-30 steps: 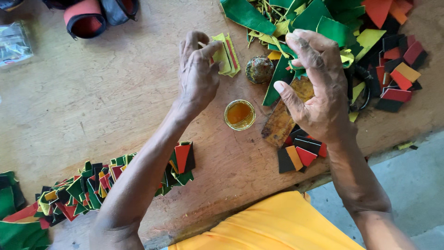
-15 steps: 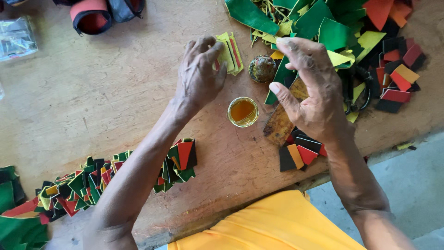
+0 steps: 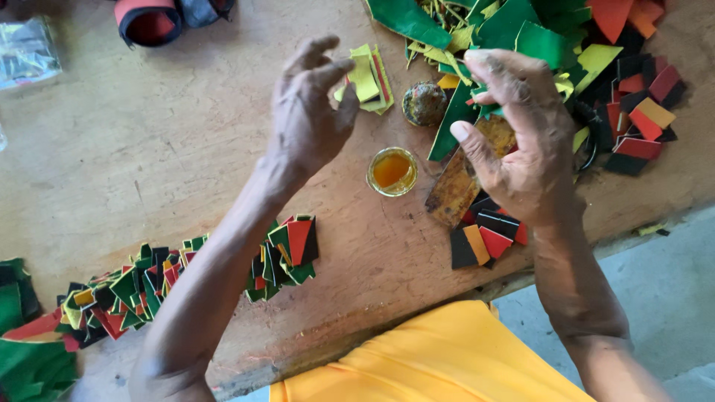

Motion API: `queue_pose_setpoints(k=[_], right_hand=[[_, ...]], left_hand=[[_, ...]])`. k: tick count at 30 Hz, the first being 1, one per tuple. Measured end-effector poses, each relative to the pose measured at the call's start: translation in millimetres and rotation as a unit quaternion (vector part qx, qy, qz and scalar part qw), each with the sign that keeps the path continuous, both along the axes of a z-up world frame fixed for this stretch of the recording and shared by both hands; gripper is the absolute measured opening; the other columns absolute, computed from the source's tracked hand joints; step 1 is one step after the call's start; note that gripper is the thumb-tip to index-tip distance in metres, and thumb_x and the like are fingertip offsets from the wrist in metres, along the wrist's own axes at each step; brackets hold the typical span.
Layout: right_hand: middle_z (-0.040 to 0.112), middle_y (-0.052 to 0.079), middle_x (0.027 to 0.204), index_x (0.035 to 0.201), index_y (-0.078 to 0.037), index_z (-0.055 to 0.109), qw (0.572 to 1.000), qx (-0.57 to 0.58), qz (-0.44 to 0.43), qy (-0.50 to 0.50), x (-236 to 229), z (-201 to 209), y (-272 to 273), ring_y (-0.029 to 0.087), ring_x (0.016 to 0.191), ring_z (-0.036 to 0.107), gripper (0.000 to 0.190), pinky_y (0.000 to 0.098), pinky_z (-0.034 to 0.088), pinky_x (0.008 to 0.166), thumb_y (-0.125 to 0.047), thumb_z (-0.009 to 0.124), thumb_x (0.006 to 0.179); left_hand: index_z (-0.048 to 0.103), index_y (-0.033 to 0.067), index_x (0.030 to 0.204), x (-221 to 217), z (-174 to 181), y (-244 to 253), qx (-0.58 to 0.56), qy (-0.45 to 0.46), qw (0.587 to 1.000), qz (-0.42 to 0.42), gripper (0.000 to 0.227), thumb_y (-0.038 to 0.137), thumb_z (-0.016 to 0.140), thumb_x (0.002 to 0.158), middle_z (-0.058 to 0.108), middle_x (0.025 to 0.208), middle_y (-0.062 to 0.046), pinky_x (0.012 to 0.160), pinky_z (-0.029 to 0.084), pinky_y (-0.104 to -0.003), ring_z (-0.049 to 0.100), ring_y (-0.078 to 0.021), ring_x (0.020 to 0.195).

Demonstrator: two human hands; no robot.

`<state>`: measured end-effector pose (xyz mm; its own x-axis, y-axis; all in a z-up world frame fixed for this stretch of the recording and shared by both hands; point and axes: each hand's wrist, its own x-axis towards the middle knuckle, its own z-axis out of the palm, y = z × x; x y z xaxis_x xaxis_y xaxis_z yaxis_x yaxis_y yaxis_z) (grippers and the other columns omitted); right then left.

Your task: The person repeatedly picks small colored felt pieces from a pile, applies a yellow adhesive from a small jar to one piece, and presses another piece onto it to form a layered unit. The finished units are placed in a growing stack on the table. The process is repeated continuously with different color combinations.

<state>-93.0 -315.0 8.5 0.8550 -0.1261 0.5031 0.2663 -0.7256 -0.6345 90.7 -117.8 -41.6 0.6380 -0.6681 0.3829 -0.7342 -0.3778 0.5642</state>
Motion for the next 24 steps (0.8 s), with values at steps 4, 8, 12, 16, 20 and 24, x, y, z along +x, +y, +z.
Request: queue_pose_setpoints(k=[4, 8, 12, 16, 20, 24], right_hand=[[0.053, 0.015, 0.143, 0.147, -0.006, 0.054, 1.000, -0.016, 0.003, 0.018, -6.5, 10.6, 0.4, 0.026, 0.125, 0.061, 0.044, 0.0338, 0.058, 0.102, -0.012, 0.075, 0.109], [0.051, 0.016, 0.142, 0.143, -0.005, 0.060, 0.997, -0.064, 0.017, 0.047, -10.4, 18.8, 3.7, 0.029, 0.126, 0.060, 0.048, 0.0391, 0.057, 0.106, -0.016, 0.081, 0.101], [0.044, 0.014, 0.148, 0.141, -0.009, 0.066, 0.988, -0.105, 0.075, 0.089, -10.7, 24.5, 8.7, 0.030, 0.135, 0.051, 0.050, 0.0381, 0.057, 0.104, -0.022, 0.086, 0.096], [0.041, 0.012, 0.156, 0.130, -0.014, 0.073, 0.965, -0.199, 0.099, 0.138, -7.0, 29.9, 17.9, 0.036, 0.142, 0.038, 0.055, 0.0453, 0.050, 0.112, -0.029, 0.090, 0.079], [0.038, 0.014, 0.156, 0.123, -0.014, 0.074, 0.947, -0.247, 0.128, 0.161, -1.0, 31.0, 24.9, 0.040, 0.141, 0.032, 0.055, 0.0501, 0.037, 0.119, -0.031, 0.089, 0.072], [0.035, 0.014, 0.159, 0.120, -0.011, 0.074, 0.936, -0.266, 0.140, 0.184, 3.4, 28.8, 30.2, 0.039, 0.144, 0.030, 0.052, 0.0488, 0.036, 0.120, -0.032, 0.087, 0.074]], left_hand=[[0.075, 0.0013, 0.116, -12.6, 40.1, 37.5, 0.004, 0.016, 1.000, -0.012, 0.023, 0.002, 0.075, 0.093, 0.067, 0.125, -0.019, 0.095, 0.056, -0.043, 0.069, -0.0315, 0.106], [0.075, 0.0029, 0.105, -38.5, 63.7, 73.8, 0.122, 0.060, 0.989, -0.057, 0.013, 0.002, 0.074, 0.092, 0.071, 0.111, -0.015, 0.093, 0.055, -0.043, 0.068, -0.0312, 0.102], [0.074, -0.0006, 0.105, -72.2, 60.9, 92.9, 0.234, 0.066, 0.968, -0.069, 0.023, 0.005, 0.074, 0.082, 0.068, 0.107, -0.018, 0.094, 0.051, -0.043, 0.062, -0.0317, 0.101], [0.071, -0.0019, 0.098, -105.4, 48.9, 102.3, 0.365, 0.049, 0.930, 0.003, 0.017, 0.001, 0.071, 0.082, 0.062, 0.115, -0.019, 0.097, 0.046, -0.045, 0.055, -0.0321, 0.111], [0.068, -0.0043, 0.101, -123.1, 43.2, 111.5, 0.327, 0.004, 0.944, 0.045, 0.031, 0.004, 0.074, 0.073, 0.059, 0.116, -0.018, 0.099, 0.043, -0.050, 0.053, -0.0360, 0.116], [0.068, -0.0063, 0.110, -129.2, 37.7, 117.5, 0.274, -0.056, 0.958, 0.069, 0.045, 0.005, 0.075, 0.068, 0.059, 0.118, -0.018, 0.098, 0.043, -0.049, 0.053, -0.0362, 0.116]])
